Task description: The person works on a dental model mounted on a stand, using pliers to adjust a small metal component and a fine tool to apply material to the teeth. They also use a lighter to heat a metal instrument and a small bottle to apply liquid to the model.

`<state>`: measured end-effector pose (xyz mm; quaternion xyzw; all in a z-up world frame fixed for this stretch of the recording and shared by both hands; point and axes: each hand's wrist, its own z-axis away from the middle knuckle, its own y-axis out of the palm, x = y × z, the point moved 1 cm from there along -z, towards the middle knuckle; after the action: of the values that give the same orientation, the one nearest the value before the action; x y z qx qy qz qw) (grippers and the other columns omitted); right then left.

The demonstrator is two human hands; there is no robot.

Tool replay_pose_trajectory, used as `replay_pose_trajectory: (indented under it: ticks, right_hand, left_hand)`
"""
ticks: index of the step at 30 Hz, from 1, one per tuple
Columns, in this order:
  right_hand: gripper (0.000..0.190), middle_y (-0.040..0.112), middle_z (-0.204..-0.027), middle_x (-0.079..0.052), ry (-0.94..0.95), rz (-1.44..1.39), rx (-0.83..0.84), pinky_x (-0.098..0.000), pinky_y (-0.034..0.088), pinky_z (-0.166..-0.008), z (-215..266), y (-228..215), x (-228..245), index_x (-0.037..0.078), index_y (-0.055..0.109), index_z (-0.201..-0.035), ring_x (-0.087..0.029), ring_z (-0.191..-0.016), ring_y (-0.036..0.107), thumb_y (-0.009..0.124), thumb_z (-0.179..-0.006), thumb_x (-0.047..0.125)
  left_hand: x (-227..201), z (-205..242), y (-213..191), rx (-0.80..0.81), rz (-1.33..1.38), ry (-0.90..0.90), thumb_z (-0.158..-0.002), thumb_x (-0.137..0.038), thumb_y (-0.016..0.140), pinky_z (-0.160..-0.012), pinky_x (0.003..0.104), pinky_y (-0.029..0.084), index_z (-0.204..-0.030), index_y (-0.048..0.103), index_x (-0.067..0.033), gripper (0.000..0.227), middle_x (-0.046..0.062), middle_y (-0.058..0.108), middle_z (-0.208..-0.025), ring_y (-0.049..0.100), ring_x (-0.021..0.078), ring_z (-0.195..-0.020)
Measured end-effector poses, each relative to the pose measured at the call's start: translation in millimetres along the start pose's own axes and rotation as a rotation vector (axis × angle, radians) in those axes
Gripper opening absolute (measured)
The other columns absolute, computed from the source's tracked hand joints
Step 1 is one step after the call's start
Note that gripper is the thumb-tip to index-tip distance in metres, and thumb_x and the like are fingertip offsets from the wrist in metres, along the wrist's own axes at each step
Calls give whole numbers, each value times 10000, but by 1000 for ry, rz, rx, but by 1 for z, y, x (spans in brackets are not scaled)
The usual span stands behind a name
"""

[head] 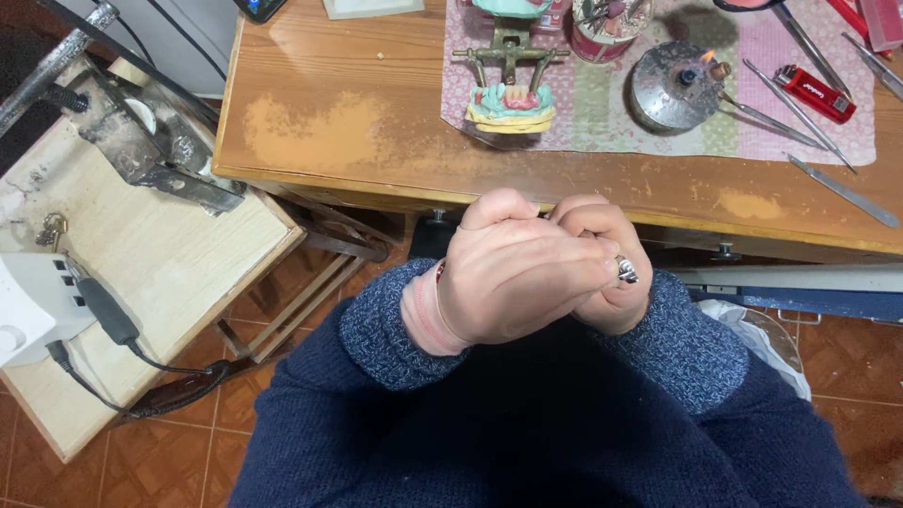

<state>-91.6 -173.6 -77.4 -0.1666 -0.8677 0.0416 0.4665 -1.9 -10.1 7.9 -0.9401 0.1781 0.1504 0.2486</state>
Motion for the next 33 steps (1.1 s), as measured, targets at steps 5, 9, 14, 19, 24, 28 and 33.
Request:
replay_pose_trajectory:
  ticks: [5,9,14,19,24,28,33]
  right_hand:
    - [360,596,-1162,-106,35,-57,5,-322,503,-935,5,-2,-3,52,516,-1189,-197,-1015,605,762,-947,157]
    - [358,601,-1159,-101,22,-53,36,-327,501,-939,7,-6,-8,60,520,-1197,-205,-1019,605,755,-957,183]
    - [370,608,-1148,-104,-6,-67,40,-331,496,-920,10,-6,-10,53,518,-1192,-224,-1057,609,749,-943,199]
    - [340,599,-1146,-103,-78,-40,41,-337,505,-903,11,-6,-10,49,560,-1187,-245,-1063,616,741,-938,193]
    - [386,608,-1160,-106,-19,-58,70,-347,510,-951,12,-7,-8,33,548,-1220,-235,-1065,621,750,-949,220]
    - [356,621,-1163,-110,21,-102,60,-350,510,-967,18,-6,-12,40,539,-1233,-232,-1074,630,737,-986,203]
    - [429,562,-1388,-142,112,-134,30,-376,434,-1189,6,-4,3,-15,449,-1406,-243,-1333,560,548,-995,56]
  left_hand:
    - [2,3,3,-2,32,3,-923,-66,725,-848,315,460,-1136,703,-101,216,12,738,-1079,716,134,-943]
    - [2,3,2,25,63,-5,-913,-62,723,-845,324,455,-1128,707,-93,218,3,736,-1049,708,143,-914]
    - [0,4,2,19,66,-27,-930,-58,722,-834,297,465,-1136,699,-105,212,7,735,-1058,713,143,-932]
    - [-2,5,3,31,63,-64,-941,-62,741,-862,301,471,-1124,699,-126,199,-20,721,-1014,714,138,-928]
    - [0,6,5,18,70,-60,-944,-56,761,-856,291,461,-1133,695,-128,212,-20,732,-1022,724,142,-940]
    - [0,3,4,10,42,-58,-927,-43,760,-883,319,450,-1114,707,-133,215,-22,745,-1008,724,134,-910]
    - [5,4,5,23,-84,-170,-896,-106,830,-926,314,444,-1021,734,-135,160,-24,759,-1054,743,127,-945]
